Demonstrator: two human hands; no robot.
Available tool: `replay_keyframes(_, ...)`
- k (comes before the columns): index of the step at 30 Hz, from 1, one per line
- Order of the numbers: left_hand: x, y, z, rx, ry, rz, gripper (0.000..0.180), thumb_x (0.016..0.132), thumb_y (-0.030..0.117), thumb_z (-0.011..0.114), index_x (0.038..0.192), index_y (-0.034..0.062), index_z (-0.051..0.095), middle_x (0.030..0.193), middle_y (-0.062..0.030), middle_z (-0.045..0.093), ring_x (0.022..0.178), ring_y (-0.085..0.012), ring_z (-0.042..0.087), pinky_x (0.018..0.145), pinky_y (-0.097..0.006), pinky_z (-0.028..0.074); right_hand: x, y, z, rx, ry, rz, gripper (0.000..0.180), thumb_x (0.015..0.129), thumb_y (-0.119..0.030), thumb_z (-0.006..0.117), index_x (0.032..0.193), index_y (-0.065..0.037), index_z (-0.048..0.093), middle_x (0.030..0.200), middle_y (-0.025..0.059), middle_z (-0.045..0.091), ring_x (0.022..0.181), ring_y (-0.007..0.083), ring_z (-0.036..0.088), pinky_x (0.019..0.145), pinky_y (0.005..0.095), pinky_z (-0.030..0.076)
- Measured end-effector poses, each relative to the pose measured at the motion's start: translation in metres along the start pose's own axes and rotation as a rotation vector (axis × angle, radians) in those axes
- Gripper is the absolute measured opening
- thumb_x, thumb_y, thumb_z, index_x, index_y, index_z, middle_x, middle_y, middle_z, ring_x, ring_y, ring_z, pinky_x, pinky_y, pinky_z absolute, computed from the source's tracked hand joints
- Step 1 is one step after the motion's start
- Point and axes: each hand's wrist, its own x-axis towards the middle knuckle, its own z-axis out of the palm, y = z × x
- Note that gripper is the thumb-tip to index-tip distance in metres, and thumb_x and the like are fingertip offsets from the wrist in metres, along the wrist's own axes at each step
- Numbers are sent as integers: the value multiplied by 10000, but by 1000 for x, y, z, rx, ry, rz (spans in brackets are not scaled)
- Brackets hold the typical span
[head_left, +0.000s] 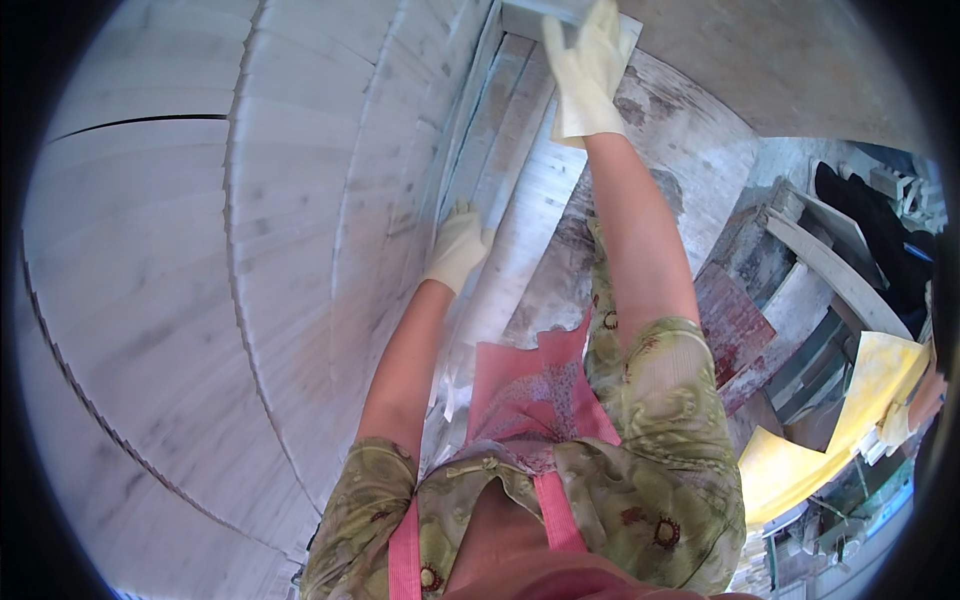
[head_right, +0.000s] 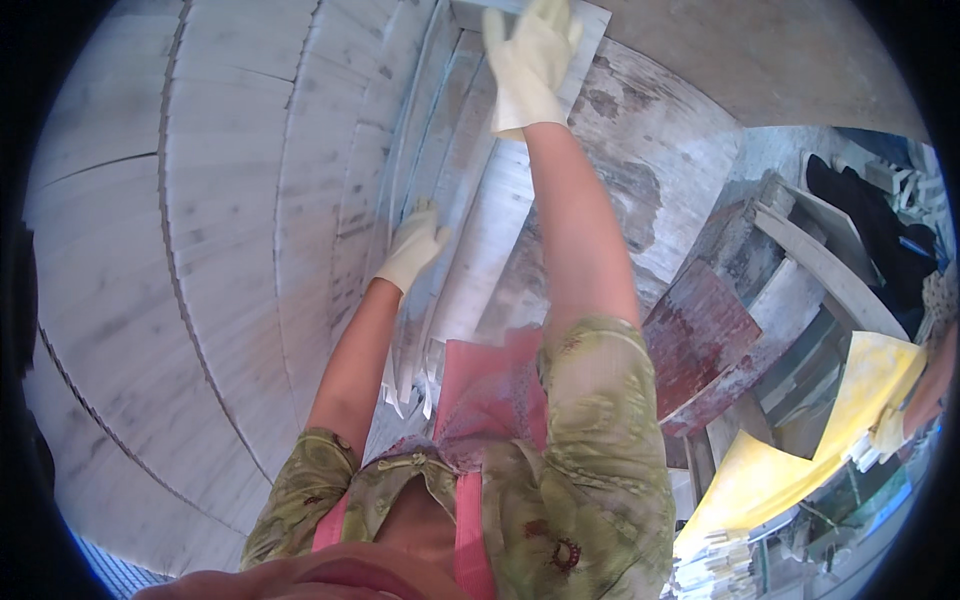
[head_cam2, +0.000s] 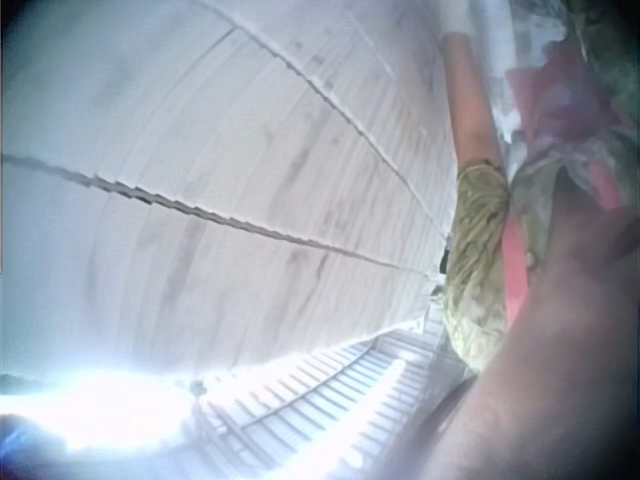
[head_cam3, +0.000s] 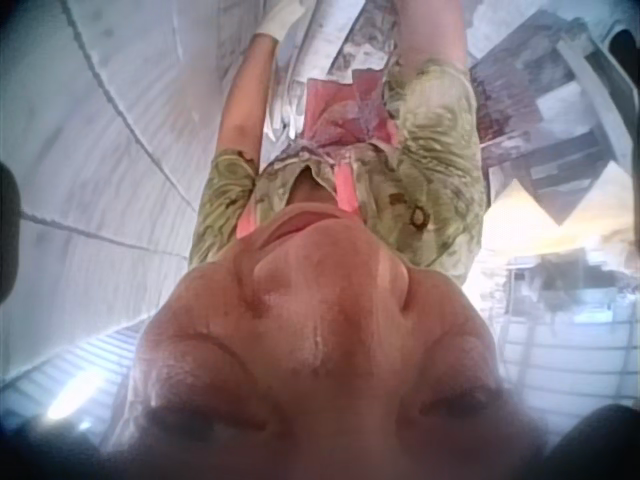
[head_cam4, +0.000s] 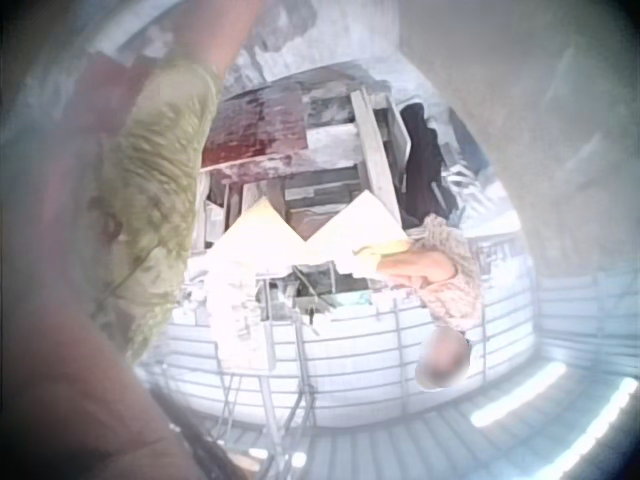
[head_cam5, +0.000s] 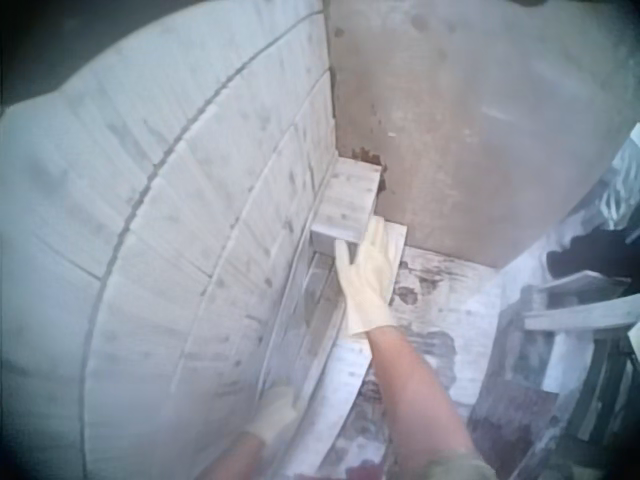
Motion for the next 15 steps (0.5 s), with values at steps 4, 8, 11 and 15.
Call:
replay_keyframes(4,-3,2,-6,-93,13,-8,625,892,281,546,1335,-160,516,1424,-388,477,1360,-471,463,1162,-464,366,17,-11,37,-428,-61,-397,566,882,-203,575,1372,68,493,1440,254,461,1359,413,404,1158,563,269)
replay_keyframes(8,-4,-3,-4,-73,36,25,591,902,289,545,1297,-151,543,1390,-371,510,1305,-458,508,1130,-470,391,21,0,98,-363,134,-409,528,943,-128,486,1426,84,469,1559,271,394,1455,403,363,1204,633,200)
replay_keyframes(11,-3,-9,-4,-61,87,75,574,906,291,558,1290,-137,552,1350,-344,548,1252,-454,541,1100,-478,411,29,9,107,-483,-92,-411,516,953,-96,447,1436,87,453,1580,274,355,1470,403,341,1196,670,179)
replay_keyframes(15,-4,-12,-5,-105,106,83,508,905,272,573,1254,-97,582,1275,-322,596,1168,-460,585,1022,-493,463,22,4,73,-591,-15,-474,561,918,-168,550,1412,89,478,1572,291,357,1459,422,352,1220,597,209)
